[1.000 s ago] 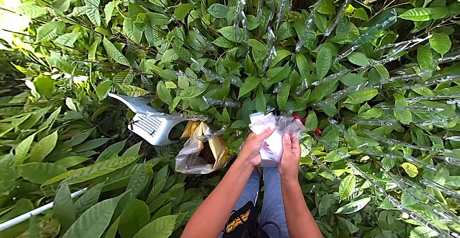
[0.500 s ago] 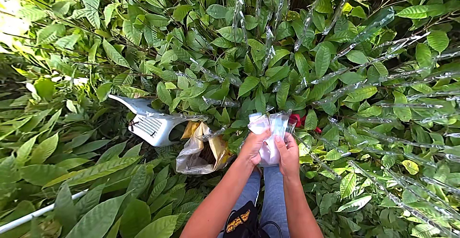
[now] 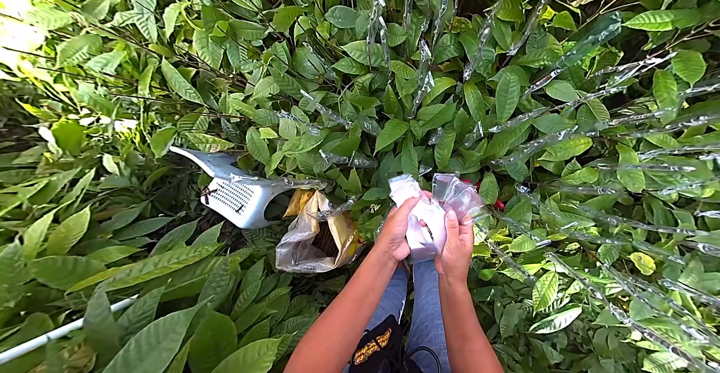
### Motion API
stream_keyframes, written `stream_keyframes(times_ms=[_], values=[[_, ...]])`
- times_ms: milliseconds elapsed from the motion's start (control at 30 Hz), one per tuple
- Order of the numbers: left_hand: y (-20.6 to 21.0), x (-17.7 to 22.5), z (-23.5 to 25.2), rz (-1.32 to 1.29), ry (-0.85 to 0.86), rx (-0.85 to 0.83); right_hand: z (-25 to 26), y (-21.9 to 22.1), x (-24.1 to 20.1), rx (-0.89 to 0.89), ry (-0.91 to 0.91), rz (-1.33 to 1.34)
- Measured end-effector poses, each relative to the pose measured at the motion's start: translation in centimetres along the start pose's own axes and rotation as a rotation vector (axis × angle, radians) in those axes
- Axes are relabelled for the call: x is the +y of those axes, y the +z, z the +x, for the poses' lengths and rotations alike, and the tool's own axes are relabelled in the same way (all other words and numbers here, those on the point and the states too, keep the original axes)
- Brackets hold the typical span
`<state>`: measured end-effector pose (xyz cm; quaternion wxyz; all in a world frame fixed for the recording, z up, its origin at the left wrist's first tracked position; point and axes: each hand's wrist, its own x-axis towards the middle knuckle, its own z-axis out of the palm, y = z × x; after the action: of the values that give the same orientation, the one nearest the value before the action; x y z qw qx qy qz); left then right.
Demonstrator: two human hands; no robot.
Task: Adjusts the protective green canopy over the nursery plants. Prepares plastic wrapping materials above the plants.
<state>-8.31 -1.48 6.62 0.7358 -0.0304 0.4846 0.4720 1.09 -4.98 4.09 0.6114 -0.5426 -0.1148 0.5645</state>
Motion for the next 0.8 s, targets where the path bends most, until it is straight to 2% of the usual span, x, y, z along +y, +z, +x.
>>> stream_keyframes(times_ms=[67,167,267,333,400,500,633,800], values=[[-0.1,0.2,0.0,0.009,0.025,-0.007,0.0,0.0,0.2,0.009,-0.005,0.059],[0.0,0.9,-0.3,0.029,0.114,0.041,0.1,-0.9,0.0,-0.066,0.11,0.3],[-0.1,2.0,-0.5,0.047,0.248,0.026,0.9,-2.9,0.6,-0.297,0.183,0.579],[0.0,2.8,-0.8,0.064,0.328,-0.004,1.5,-3.8,1.1,-0.488,0.139,0.663],[0.2,3.3,-1.1,0.081,0.384,-0.019,1.9,-4.0,1.6,-0.603,0.092,0.728],[0.4,3.7,-1.3,0.058,0.42,-0.021,2.2,-4.1,2.2,-0.761,-0.008,0.728],[0.1,4.4,-1.5,-0.009,0.401,-0.041,3.0,-5.7,2.8,-0.892,-0.118,0.529],[0.0,5.2,-2.1,0.05,0.426,-0.067,4.1,-9.7,1.7,-0.992,0.026,0.332]])
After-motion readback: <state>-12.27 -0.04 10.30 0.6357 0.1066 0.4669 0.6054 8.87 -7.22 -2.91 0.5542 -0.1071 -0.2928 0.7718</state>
